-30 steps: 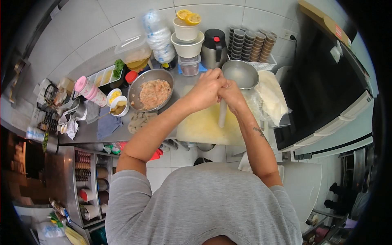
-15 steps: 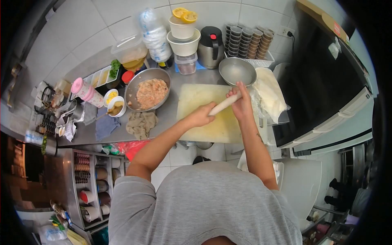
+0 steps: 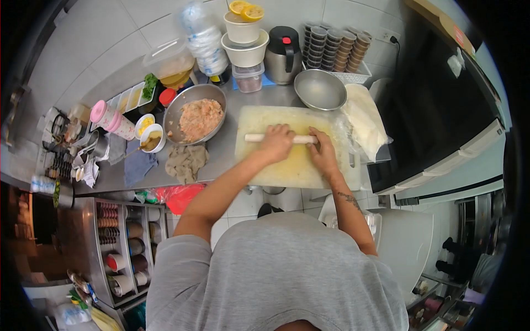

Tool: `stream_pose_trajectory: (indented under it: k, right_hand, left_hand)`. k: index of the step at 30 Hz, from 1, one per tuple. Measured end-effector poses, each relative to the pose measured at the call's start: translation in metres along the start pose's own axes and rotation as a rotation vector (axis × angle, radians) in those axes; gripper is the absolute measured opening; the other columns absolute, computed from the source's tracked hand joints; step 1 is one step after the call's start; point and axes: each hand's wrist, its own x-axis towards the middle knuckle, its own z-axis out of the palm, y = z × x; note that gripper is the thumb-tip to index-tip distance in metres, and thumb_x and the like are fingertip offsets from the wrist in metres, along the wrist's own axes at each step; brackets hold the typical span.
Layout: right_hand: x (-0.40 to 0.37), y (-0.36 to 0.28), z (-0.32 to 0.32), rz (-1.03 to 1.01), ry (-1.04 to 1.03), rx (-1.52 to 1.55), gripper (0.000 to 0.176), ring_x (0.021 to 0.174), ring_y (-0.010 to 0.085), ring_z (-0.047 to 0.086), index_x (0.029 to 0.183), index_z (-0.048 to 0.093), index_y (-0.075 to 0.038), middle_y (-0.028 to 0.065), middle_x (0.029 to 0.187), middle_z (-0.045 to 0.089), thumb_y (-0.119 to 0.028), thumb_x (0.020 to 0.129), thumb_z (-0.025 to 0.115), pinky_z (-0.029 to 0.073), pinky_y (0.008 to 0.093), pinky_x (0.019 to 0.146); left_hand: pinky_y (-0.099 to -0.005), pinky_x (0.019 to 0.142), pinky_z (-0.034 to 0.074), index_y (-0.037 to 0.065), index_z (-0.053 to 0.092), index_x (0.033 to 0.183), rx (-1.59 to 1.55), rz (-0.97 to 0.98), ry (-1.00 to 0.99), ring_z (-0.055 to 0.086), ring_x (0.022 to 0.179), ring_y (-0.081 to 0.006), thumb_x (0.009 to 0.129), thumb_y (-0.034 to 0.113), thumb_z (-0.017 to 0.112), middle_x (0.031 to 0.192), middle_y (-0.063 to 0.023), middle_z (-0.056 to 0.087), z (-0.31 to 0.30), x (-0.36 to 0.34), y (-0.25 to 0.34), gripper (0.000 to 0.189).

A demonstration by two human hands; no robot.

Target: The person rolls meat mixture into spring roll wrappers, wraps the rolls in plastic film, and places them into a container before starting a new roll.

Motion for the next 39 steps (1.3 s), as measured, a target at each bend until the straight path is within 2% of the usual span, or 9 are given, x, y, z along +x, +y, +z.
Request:
stream_pose_trajectory:
  k: [5, 8, 11, 20, 22, 25, 28, 35, 39]
  right_hand:
    - [0.007, 0.009, 0.002, -0.078, 0.023, -0.177, 0.036, 0.104, 0.0332, 0.054, 0.121, 0.059, -0.005, 0.0141, 0.111, 0.060, -0.006, 0.085, 0.063, 0.043, 0.0392, 0.092]
    - [0.012, 0.013, 0.008, -0.165, 0.079, -0.364, 0.036, 0.108, 0.0324, 0.053, 0.123, 0.058, -0.007, 0.0129, 0.114, 0.060, -0.010, 0.087, 0.061, 0.041, 0.0416, 0.094]
    - [0.018, 0.001, 0.015, -0.271, 0.092, -0.466, 0.037, 0.112, 0.0312, 0.052, 0.124, 0.058, -0.009, 0.0110, 0.117, 0.060, -0.012, 0.087, 0.061, 0.039, 0.0446, 0.097]
    - [0.027, 0.013, 0.018, -0.203, -0.049, -0.532, 0.042, 0.119, 0.0290, 0.049, 0.126, 0.056, -0.012, 0.0074, 0.123, 0.057, -0.012, 0.085, 0.062, 0.035, 0.0468, 0.102]
    - [0.029, 0.011, 0.018, -0.199, -0.053, -0.573, 0.044, 0.120, 0.0291, 0.048, 0.128, 0.054, -0.013, 0.0074, 0.125, 0.056, -0.013, 0.085, 0.062, 0.034, 0.0475, 0.103]
    - [0.035, -0.006, 0.020, -0.263, 0.123, -0.568, 0.049, 0.120, 0.0303, 0.048, 0.133, 0.051, -0.011, 0.0094, 0.125, 0.055, -0.014, 0.086, 0.062, 0.035, 0.0465, 0.100]
    - [0.036, 0.000, 0.031, -0.366, -0.043, -0.645, 0.052, 0.123, 0.0306, 0.046, 0.135, 0.047, -0.009, 0.0112, 0.126, 0.053, -0.016, 0.085, 0.062, 0.035, 0.0468, 0.100]
    - [0.059, 0.019, 0.035, -0.280, -0.125, -0.619, 0.039, 0.116, 0.0276, 0.050, 0.123, 0.054, -0.011, 0.0061, 0.119, 0.056, -0.006, 0.085, 0.054, 0.036, 0.0473, 0.103]
    - [0.070, 0.014, 0.023, -0.302, -0.085, -0.616, 0.038, 0.114, 0.0274, 0.051, 0.122, 0.055, -0.011, 0.0058, 0.118, 0.057, -0.004, 0.084, 0.052, 0.036, 0.0467, 0.104]
  left_hand:
    - [-0.0410, 0.087, 0.036, 0.003, 0.055, 0.116, 0.109, 0.159, 0.236, 0.051, 0.108, -0.0273, 0.077, 0.004, 0.057, 0.112, -0.0108, 0.054, 0.029, 0.013, 0.016, 0.040]
    - [-0.0422, 0.089, 0.035, 0.002, 0.056, 0.120, 0.130, 0.048, 0.154, 0.049, 0.109, -0.0271, 0.083, 0.009, 0.051, 0.113, -0.0115, 0.055, 0.015, 0.001, -0.011, 0.038]
    - [-0.0428, 0.089, 0.035, 0.001, 0.053, 0.125, 0.165, -0.042, 0.113, 0.049, 0.111, -0.0282, 0.084, 0.009, 0.051, 0.115, -0.0120, 0.054, -0.003, -0.012, -0.028, 0.042]
    - [-0.0432, 0.091, 0.035, 0.008, 0.048, 0.134, 0.152, 0.060, 0.138, 0.047, 0.116, -0.0291, 0.081, 0.005, 0.051, 0.122, -0.0129, 0.052, 0.016, 0.012, -0.010, 0.053]
    - [-0.0431, 0.090, 0.035, 0.009, 0.048, 0.134, 0.199, 0.004, 0.138, 0.047, 0.116, -0.0290, 0.082, 0.006, 0.051, 0.123, -0.0121, 0.052, 0.011, 0.004, -0.027, 0.052]
    - [-0.0427, 0.089, 0.035, 0.009, 0.048, 0.134, 0.219, -0.059, 0.136, 0.048, 0.114, -0.0285, 0.083, 0.007, 0.052, 0.121, -0.0111, 0.053, -0.006, -0.011, -0.055, 0.050]
    - [-0.0424, 0.087, 0.035, 0.009, 0.049, 0.132, 0.189, -0.042, 0.147, 0.050, 0.110, -0.0279, 0.083, 0.006, 0.052, 0.117, -0.0103, 0.053, -0.011, -0.016, -0.067, 0.049]
    - [-0.0429, 0.085, 0.035, 0.007, 0.054, 0.124, 0.164, 0.024, 0.082, 0.052, 0.103, -0.0283, 0.082, 0.003, 0.052, 0.109, -0.0108, 0.055, -0.013, -0.001, -0.077, 0.042]
    - [-0.0442, 0.085, 0.035, 0.005, 0.056, 0.117, 0.154, 0.066, 0.148, 0.052, 0.102, -0.0294, 0.081, 0.005, 0.053, 0.104, -0.0126, 0.056, -0.017, 0.013, -0.079, 0.036]
